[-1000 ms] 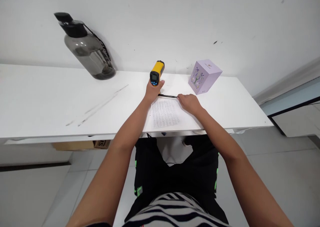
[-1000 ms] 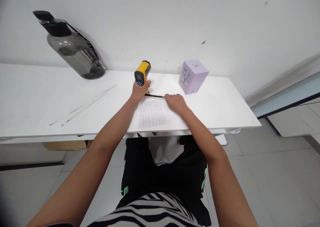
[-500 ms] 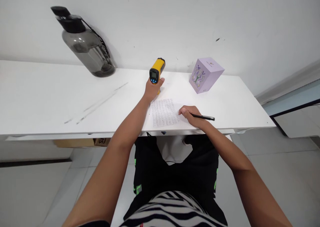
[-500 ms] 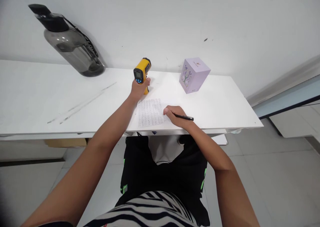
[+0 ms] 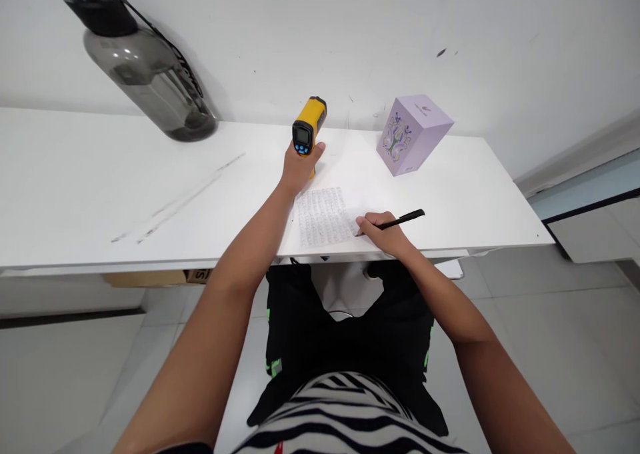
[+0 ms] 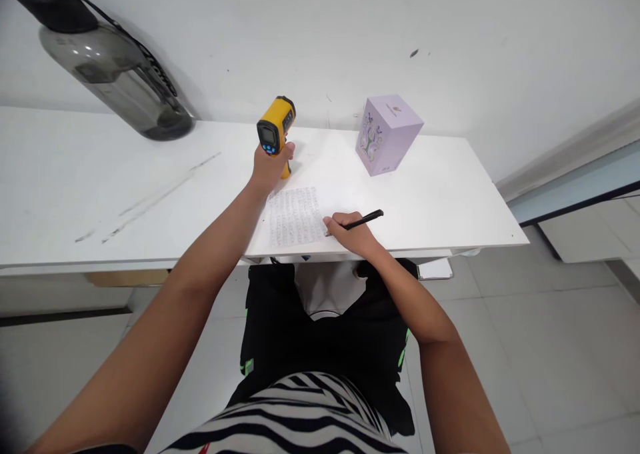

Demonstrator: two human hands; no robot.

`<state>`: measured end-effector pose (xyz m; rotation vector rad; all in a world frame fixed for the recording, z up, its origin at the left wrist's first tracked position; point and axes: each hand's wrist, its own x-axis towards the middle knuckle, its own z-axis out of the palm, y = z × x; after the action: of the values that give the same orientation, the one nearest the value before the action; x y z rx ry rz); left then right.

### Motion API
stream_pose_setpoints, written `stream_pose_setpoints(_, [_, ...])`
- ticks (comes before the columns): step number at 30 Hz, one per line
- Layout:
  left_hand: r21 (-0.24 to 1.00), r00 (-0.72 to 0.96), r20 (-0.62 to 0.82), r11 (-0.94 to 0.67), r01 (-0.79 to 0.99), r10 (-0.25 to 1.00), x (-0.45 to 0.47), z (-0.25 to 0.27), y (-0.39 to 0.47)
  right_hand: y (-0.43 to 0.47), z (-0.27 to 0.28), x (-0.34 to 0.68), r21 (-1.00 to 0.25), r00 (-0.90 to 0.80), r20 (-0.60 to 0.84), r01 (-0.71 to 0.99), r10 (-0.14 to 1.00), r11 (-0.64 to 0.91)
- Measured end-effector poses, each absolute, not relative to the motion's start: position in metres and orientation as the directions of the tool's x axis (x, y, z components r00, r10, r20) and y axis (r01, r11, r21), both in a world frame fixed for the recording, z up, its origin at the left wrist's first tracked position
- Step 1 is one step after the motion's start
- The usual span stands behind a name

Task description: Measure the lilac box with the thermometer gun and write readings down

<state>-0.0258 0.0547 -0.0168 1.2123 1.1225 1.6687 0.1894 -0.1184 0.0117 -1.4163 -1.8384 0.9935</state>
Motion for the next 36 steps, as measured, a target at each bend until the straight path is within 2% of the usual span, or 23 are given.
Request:
stream_pose_setpoints(3, [0.955,-0.184,0.262,-0.282,-0.092,0.947,-0.0274,-0.0161,0.0533,-0.1176,0.0098,0.1890,-0.832,-0.255,0.007,0.535,0.967,0.147])
stream_pose_setpoints(7, [0.953,-0.215,0.277,-0.297,-0.064,0.937,-0.0277,-0.0157,0.0534,-0.1181,0.0093,0.1877,-0.832,-0.242,0.012,0.536,0.970,0.144])
stream_pose_setpoints(13, [0.951,-0.203,0.243,-0.274,-0.141,0.949,-0.0265,-0.0173,0.0562,-0.1190,0.0101,0.1868,-0.839,-0.237,-0.011,0.531,0.972,0.120])
stream_pose_setpoints(19, [0.953,-0.208,0.236,-0.268,-0.142,0.949,-0.0278,-0.0195,0.0556,-0.1190,0.0126,0.1877,-0.858,-0.218,-0.021,0.505,0.976,0.094])
stream_pose_setpoints(24, [0.950,-0.205,0.269,-0.294,-0.102,0.941,-0.0268,-0.0181,0.0542,-0.1183,0.0107,0.1879,-0.846,-0.214,-0.009,0.522,0.977,0.107])
stream_pose_setpoints(30, [0.950,-0.209,0.237,-0.272,-0.154,0.949,-0.0273,-0.0198,0.0564,-0.1178,0.0106,0.1878,-0.843,-0.221,-0.003,0.524,0.975,0.116])
stream_pose_setpoints(36, [0.948,-0.169,0.297,-0.311,-0.061,0.940,-0.0295,-0.0202,0.0563,-0.1166,0.0117,0.1882,-0.838,-0.256,-0.010,0.529,0.967,0.132])
